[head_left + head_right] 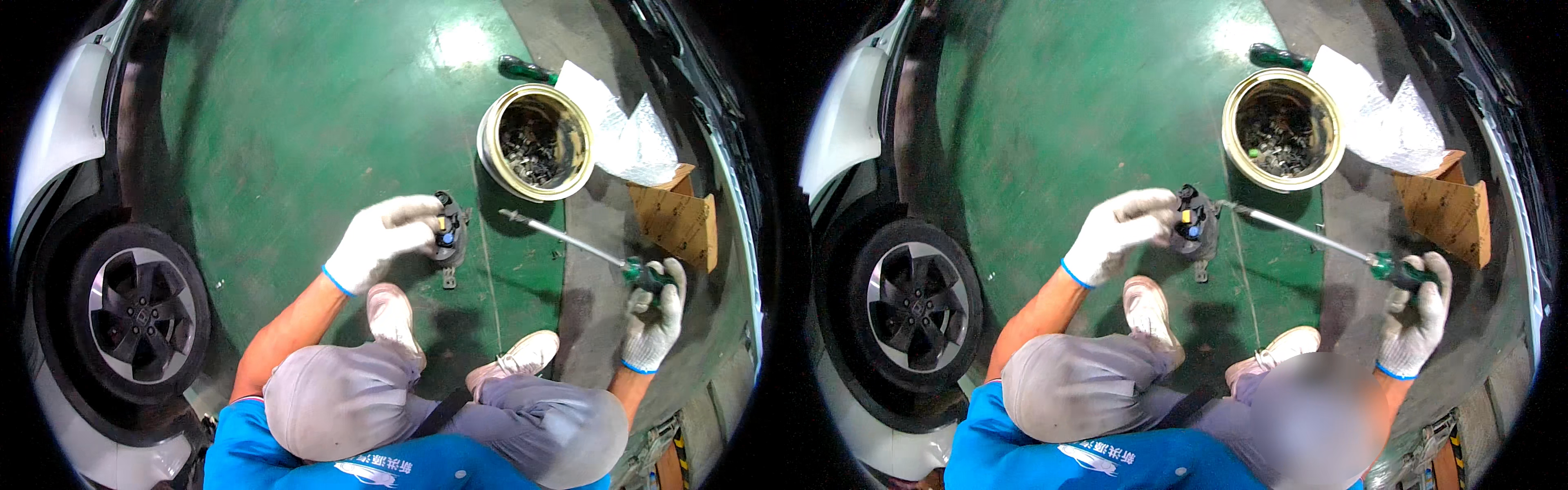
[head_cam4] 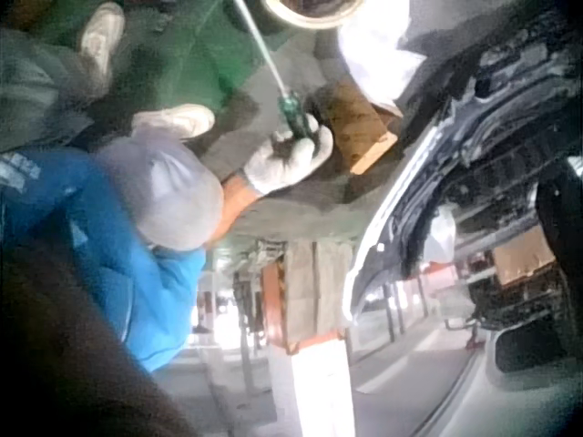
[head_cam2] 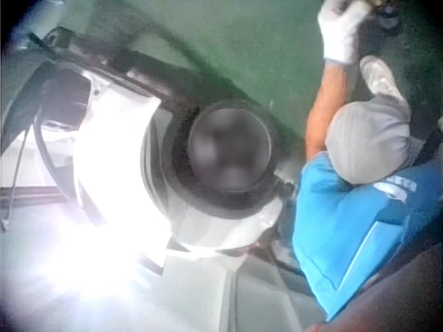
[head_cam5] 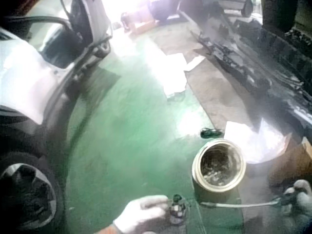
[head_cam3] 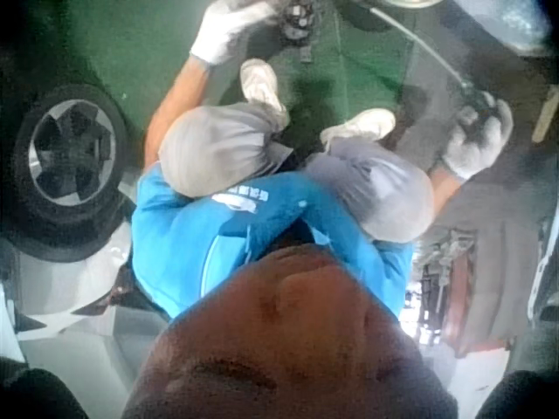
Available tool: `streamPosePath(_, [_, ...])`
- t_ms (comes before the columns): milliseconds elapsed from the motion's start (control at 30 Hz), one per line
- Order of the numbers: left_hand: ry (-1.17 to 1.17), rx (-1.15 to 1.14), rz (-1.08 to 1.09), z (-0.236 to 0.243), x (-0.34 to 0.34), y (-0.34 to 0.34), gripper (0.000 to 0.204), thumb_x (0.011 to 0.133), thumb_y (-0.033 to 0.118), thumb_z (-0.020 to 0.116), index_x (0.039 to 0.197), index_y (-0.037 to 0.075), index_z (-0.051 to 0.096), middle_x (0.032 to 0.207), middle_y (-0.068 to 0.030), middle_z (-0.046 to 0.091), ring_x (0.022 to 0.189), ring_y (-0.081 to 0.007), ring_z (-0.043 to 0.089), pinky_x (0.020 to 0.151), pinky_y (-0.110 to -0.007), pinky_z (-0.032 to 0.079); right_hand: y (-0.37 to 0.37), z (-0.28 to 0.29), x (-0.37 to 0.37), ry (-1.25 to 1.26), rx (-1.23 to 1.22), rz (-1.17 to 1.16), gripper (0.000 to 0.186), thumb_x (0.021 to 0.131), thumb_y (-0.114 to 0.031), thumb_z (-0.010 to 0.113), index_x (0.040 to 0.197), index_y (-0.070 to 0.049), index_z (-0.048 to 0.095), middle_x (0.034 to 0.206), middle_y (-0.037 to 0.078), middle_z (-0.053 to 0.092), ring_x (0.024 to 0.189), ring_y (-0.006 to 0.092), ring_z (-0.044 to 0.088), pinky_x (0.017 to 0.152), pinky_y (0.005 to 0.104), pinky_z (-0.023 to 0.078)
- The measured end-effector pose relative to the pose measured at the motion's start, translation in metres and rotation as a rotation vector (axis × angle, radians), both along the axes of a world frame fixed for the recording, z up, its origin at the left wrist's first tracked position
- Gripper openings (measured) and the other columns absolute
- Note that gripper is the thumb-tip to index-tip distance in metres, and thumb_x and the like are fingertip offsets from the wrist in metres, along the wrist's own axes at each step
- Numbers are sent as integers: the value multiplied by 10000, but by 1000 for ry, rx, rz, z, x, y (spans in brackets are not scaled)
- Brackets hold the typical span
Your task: The person disassembles a small mechanical component using a screwdriver, then installs it into a detached car bumper. They secure the component and the bumper assembly using screws and a screwdriver.
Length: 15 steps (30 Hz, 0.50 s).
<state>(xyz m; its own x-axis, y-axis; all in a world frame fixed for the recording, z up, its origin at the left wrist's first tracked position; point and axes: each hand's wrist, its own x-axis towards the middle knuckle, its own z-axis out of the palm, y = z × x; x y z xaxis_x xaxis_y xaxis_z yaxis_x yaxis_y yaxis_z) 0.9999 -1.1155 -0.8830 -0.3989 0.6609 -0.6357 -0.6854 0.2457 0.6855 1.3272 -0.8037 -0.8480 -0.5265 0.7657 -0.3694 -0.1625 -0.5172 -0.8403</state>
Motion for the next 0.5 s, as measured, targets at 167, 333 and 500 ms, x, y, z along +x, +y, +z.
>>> streamPosePath(167, [418, -220, 36, -40, -12, -35, 738, 888, 237, 808, 1489, -36, 478, 1350, -203, 640, 1174, -225, 651, 1015, -352, 531, 5, 21, -14, -167, 217, -25, 505, 927, -175, 744, 1363, -8, 550, 1231, 163, 645, 963, 165, 660, 760, 203, 551])
streamPosePath(333, [363, -486, -130, -70, 33, -47, 991, 845, 464, 820, 1549, -55, 355, 1454, -261, 569, 1306, -311, 608, 1084, -398, 495, 2, 24, -49, -209, 390, 192, 536, 907, -207, 780, 1349, -1, 557, 1233, 140, 631, 1118, 216, 639, 859, 265, 538])
streamPosePath(500, [-108, -403, 144, -87, 53, -34, 934, 889, 455, 782, 1542, -43, 337, 1490, -218, 510, 1298, -299, 569, 1014, -454, 531, 5, 26, -82, -182, 360, 275, 539, 908, -185, 781, 1368, -10, 561, 1220, 135, 655, 1144, 235, 641, 995, 359, 527])
